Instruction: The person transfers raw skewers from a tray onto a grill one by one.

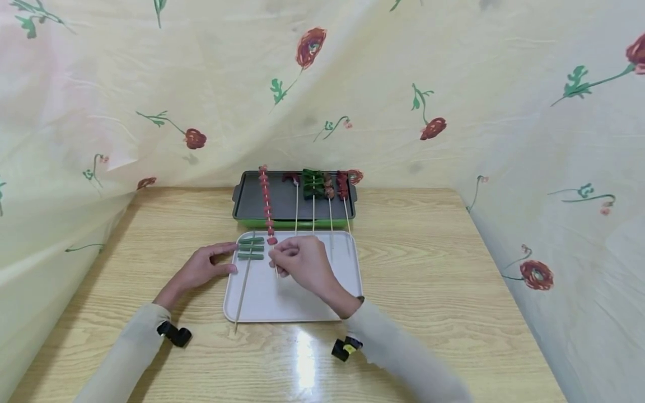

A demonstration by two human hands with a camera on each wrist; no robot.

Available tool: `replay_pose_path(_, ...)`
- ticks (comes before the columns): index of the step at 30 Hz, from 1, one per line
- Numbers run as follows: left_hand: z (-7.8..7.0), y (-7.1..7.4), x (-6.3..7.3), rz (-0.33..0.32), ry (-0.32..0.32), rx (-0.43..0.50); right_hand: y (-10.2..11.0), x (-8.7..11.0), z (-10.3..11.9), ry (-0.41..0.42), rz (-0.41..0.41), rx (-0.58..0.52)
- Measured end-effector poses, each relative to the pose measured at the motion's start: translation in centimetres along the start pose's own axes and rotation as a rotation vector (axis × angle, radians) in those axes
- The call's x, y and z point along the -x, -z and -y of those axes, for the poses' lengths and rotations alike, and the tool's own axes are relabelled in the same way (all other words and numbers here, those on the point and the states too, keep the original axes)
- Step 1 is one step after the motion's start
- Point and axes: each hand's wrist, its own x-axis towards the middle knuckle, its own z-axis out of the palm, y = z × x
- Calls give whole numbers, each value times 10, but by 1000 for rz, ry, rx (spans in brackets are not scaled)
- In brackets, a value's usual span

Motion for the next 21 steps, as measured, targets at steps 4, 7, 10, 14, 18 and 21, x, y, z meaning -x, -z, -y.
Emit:
replay_pose_path(4, 2, 0, 1, 7, 4, 4, 4, -19, 7, -16, -8, -50)
replay_pose_path(7, 2, 0, 1, 8, 4, 5, 6, -34, 8, -42, -20, -65)
replay_pose_path(10, 2, -1, 1, 4, 7, 3, 7, -48, 7, -55, -40, -44)
replay_pose_path(14, 1, -1, 1, 6, 8, 6, 5, -63, 4, -59, -73, 17)
replay_pose_path(18, 0, 0, 1, 4, 8, 2, 2, -73, 2, -76, -77, 17)
replay_pose_path(21, -1, 0, 0, 2, 10, -4, 0, -79, 1, -95, -72, 7)
